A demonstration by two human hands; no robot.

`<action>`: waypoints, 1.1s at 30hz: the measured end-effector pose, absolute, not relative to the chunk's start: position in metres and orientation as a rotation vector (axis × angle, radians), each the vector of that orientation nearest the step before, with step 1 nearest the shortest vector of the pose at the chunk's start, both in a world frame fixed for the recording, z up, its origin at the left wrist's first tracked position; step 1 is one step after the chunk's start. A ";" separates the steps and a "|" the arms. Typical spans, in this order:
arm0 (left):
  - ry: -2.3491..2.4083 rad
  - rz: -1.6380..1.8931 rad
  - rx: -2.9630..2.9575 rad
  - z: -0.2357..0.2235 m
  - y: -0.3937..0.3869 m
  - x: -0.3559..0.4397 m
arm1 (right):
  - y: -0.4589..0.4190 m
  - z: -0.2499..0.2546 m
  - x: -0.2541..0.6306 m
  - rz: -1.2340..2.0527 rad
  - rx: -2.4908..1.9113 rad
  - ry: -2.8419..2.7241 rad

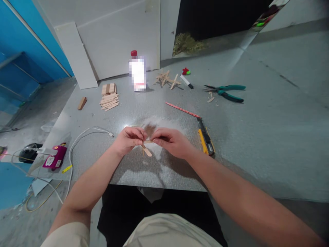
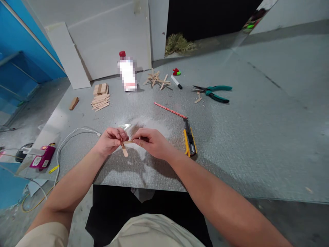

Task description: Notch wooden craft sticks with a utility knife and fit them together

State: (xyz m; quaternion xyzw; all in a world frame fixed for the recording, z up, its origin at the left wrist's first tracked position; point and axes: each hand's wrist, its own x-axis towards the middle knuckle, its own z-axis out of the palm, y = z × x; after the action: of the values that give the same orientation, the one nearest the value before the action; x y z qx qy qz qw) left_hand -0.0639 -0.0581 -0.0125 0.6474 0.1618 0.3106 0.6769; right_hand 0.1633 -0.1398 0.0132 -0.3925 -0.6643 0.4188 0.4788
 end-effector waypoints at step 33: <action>0.337 0.668 1.598 -0.008 -0.068 -0.050 | -0.156 0.006 0.144 1.271 -0.727 -1.459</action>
State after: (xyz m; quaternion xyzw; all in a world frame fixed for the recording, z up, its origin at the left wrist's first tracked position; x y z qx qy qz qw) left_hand -0.0498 -0.0675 -0.0079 0.6993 0.1474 0.2923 0.6354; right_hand 0.1437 -0.1561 0.0056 -0.3022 -0.6065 0.5284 0.5115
